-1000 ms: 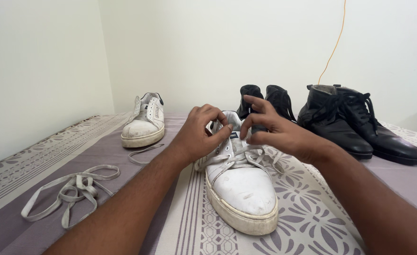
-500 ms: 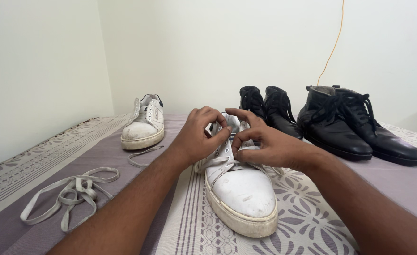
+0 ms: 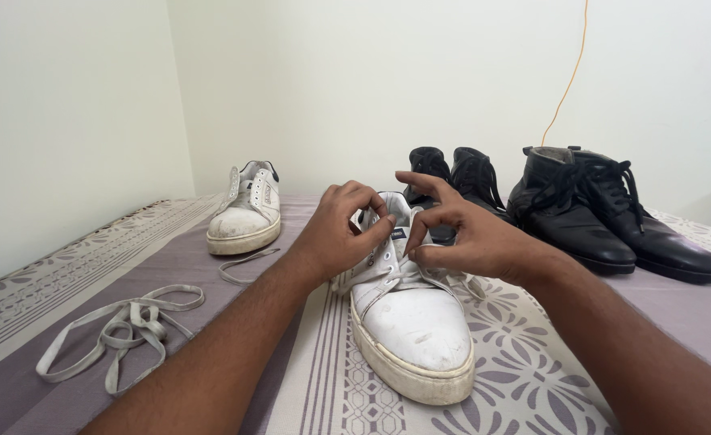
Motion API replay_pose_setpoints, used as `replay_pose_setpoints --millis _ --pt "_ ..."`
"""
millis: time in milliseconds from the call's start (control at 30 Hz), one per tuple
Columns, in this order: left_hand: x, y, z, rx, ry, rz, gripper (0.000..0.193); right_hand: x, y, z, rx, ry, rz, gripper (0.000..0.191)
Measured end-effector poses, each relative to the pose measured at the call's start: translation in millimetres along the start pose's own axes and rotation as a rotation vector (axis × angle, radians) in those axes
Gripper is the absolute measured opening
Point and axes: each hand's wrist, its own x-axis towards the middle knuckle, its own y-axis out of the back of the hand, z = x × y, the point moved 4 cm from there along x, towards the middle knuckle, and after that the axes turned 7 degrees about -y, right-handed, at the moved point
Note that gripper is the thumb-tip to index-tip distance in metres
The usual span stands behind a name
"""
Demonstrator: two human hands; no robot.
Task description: The person removes the laces from a white sneaker by pulling them out of the eyelets, then threads the laces back through the eyelets to re-lace the shoe. They then move the sneaker aside and begin pulling the laces out of a black dress shoe.
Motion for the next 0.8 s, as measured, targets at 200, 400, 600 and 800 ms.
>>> replay_pose_setpoints --millis 200,400,600,800 --pt "0.5 -0.6 -0.6 -0.002 0.017 -0.009 0.027 0.8 2.3 4.6 0.041 0.022 0.021 0.015" --pt "0.6 -0.4 -0.6 -0.009 0.012 -0.006 0.027 -0.7 7.3 8.5 0.061 0.013 0.033 0.019" --pt "1.0 -0.6 -0.1 -0.005 0.010 -0.006 0.026 -1.3 13.0 13.9 0.069 -0.021 0.054 0.016" --pt "1.0 -0.3 0.5 0.008 0.029 -0.021 0.025 0.2 20.3 26.7 -0.034 -0.107 0.111 0.022"
